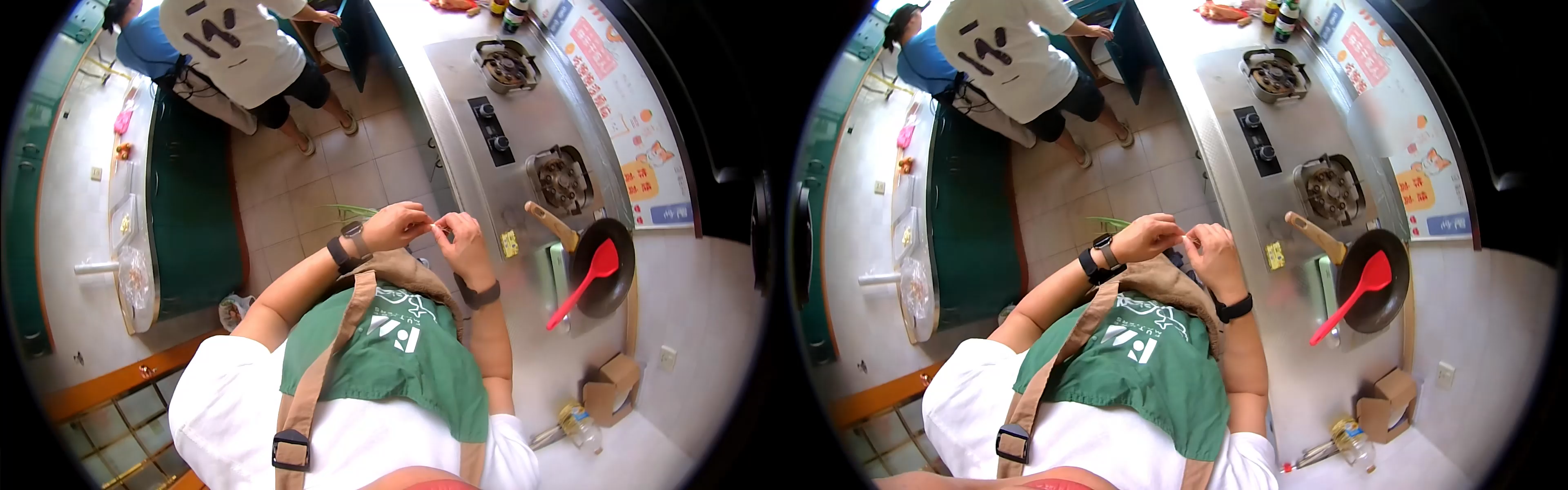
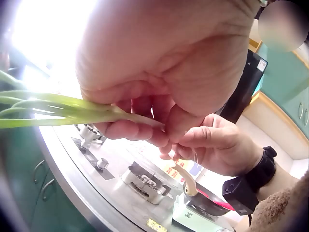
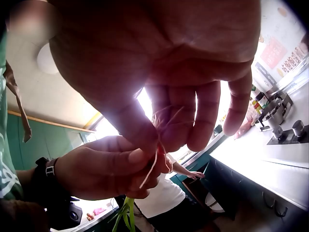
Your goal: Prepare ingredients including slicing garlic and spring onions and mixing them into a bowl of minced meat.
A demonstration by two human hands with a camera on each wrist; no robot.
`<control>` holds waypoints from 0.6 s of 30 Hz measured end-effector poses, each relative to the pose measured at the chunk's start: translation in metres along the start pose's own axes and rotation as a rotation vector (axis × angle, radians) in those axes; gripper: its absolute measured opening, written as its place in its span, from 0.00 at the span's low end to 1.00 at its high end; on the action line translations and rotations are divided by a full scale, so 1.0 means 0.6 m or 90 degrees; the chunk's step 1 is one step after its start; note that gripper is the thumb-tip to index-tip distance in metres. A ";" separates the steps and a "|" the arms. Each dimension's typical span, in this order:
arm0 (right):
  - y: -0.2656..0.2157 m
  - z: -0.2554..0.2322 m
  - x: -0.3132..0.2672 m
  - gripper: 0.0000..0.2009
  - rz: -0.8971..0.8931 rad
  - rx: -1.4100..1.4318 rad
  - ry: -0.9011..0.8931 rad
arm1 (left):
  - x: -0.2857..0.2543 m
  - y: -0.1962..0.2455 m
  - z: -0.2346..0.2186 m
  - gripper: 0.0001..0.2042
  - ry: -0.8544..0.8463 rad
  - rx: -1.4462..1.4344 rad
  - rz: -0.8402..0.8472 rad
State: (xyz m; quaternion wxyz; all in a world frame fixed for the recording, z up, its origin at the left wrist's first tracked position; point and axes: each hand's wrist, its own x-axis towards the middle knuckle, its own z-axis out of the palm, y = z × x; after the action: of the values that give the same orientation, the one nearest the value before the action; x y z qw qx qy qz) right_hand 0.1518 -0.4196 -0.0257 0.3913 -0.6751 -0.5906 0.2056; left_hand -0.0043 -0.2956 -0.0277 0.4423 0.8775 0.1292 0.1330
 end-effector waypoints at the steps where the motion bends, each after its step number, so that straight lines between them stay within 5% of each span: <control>1: 0.002 0.004 0.008 0.06 0.003 0.000 -0.003 | -0.001 -0.003 -0.003 0.07 0.010 0.002 -0.008; 10: 0.018 0.038 0.106 0.06 0.030 0.035 -0.025 | 0.030 -0.060 -0.066 0.07 0.025 -0.036 -0.094; 18: 0.017 0.054 0.295 0.07 0.055 -0.008 -0.031 | 0.131 -0.167 -0.199 0.06 0.056 -0.075 -0.043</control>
State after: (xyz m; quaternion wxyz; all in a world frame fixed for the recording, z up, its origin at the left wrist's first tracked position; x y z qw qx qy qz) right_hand 0.1728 -0.2408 -0.0208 0.3634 -0.6972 -0.5716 0.2349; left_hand 0.0165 -0.1223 -0.0311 0.4914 0.8383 0.1698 0.1641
